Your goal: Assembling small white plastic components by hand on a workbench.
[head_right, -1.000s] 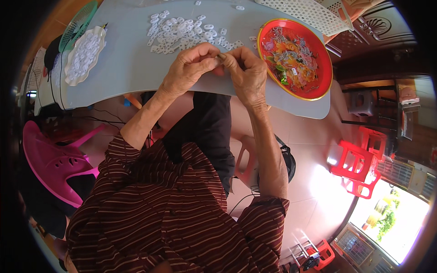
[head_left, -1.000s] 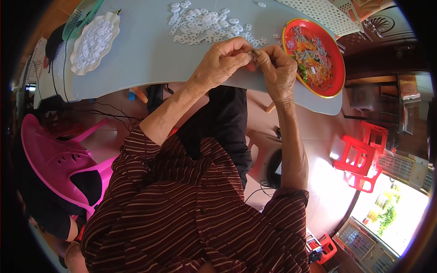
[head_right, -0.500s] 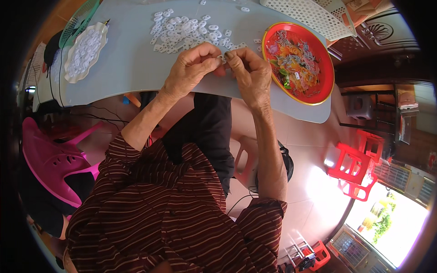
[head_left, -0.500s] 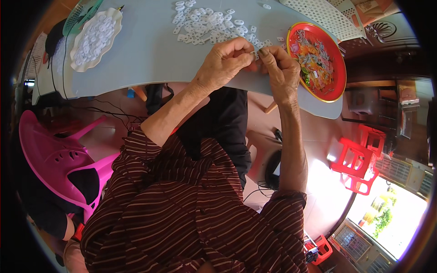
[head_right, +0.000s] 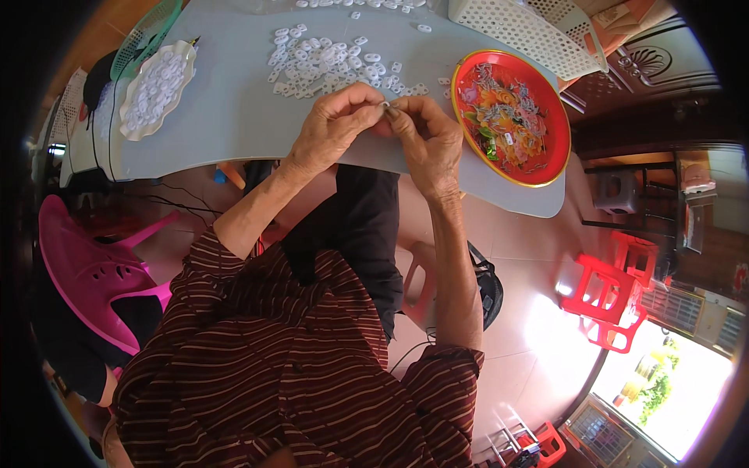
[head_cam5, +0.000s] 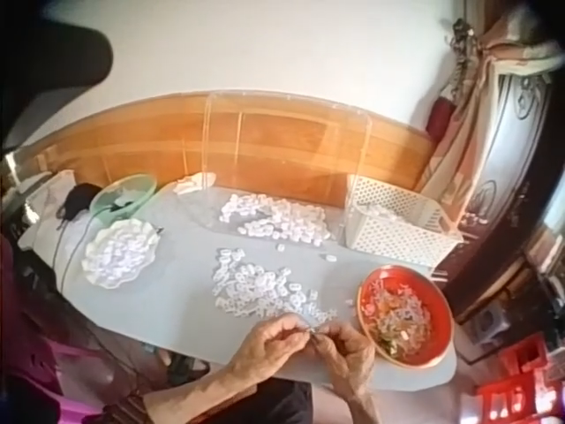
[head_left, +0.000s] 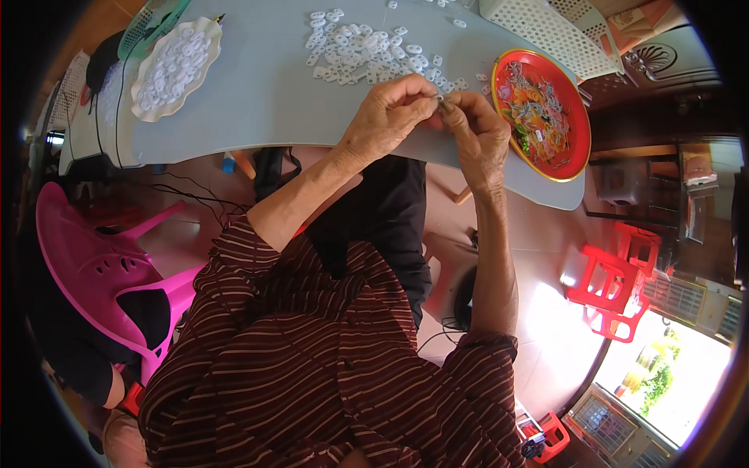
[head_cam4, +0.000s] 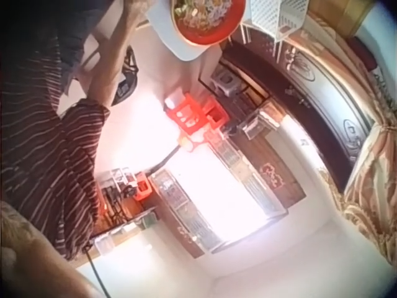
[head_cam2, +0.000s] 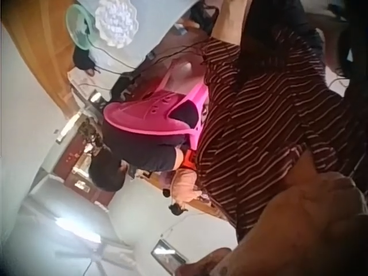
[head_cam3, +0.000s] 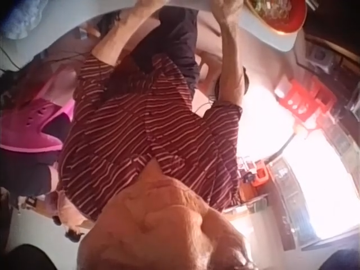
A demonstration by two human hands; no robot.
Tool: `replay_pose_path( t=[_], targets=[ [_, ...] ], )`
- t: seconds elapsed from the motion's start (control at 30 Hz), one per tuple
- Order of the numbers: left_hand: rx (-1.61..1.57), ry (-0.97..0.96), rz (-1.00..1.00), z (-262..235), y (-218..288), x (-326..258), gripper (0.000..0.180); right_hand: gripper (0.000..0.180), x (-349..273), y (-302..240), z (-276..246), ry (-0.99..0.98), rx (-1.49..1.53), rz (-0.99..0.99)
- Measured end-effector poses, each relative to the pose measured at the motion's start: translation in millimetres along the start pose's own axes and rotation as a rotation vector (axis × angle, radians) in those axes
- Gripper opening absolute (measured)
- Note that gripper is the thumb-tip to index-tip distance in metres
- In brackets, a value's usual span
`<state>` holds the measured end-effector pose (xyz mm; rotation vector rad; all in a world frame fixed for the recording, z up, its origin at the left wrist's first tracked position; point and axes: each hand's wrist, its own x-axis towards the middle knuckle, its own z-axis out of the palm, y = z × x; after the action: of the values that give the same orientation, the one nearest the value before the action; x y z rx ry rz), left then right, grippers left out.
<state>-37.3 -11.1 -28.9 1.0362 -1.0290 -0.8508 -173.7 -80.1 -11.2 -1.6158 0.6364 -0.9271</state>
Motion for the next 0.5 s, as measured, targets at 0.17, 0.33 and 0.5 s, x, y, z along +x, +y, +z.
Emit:
replay_pose_path(
  t=[0.17, 0.33, 0.5],
  targets=[
    [0.108, -0.056, -0.03, -6, 5, 1, 0.014, 0.01, -1, -1, -2, 0.013, 0.022, 0.039],
    [0.754, 0.085, 0.366, -34, 26, 32, 0.009, 0.009, -2, -6, -5, 0.039, 0.121, 0.116],
    [1.178, -0.214, 0.428, -53, 17, 65, 0.017, 0.007, -1, -3, -2, 0.06, 0.084, 0.062]
  ],
)
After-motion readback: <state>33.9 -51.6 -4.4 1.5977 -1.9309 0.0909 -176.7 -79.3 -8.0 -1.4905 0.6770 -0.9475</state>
